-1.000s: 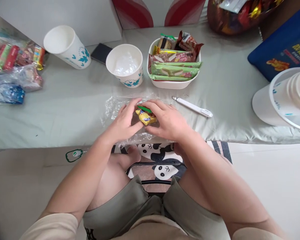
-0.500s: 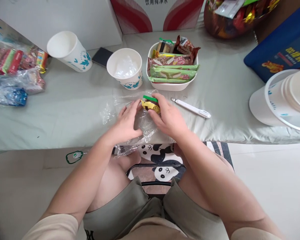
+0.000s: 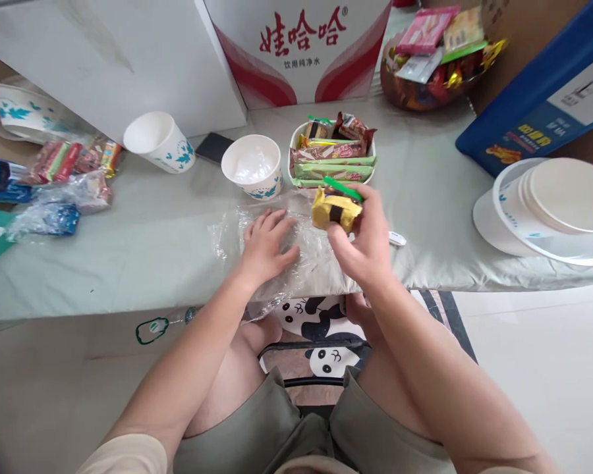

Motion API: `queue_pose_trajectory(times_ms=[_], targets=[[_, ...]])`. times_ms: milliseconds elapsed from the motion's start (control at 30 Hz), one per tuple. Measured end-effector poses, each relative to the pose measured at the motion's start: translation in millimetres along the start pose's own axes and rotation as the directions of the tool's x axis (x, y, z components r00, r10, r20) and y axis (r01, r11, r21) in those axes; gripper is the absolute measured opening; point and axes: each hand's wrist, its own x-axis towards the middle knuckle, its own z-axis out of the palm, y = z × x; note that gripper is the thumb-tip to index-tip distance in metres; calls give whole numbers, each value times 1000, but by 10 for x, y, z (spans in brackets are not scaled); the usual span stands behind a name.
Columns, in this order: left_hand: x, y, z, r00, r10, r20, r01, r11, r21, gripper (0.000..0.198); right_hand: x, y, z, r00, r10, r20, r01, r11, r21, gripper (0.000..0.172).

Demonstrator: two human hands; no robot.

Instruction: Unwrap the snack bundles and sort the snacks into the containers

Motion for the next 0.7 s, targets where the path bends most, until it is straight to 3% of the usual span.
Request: queue_pose_trajectory(times_ms=[133,267,367,467,567,700], targets=[[2,27,-14,1000,-13,6,13,1000,15,48,275,43,-122,997,-77,-18,75,991,-111,56],[11,43,-12,999,-17,-39,17,1000,1,45,919,-19,-197,982,-181,-58,149,922,-356,56],[17,51,6,998,-28,-51,28,1000,-14,43,1424,12,-195,978,-198,62,203,849,-488,56],[19,61,23,997,-44,-58,43,999,-9,42,1779,169,-147,959,-81,273,232,778,-584,49],[24,73,32,997,-55,-62,55,998,-3,41,1960,306,-113,891,95,443,247,717,-652,44],[38,92,42,996,-61,-63,62,998,2,40,2010,260,-122,853,200,482,191,740,-645,44]])
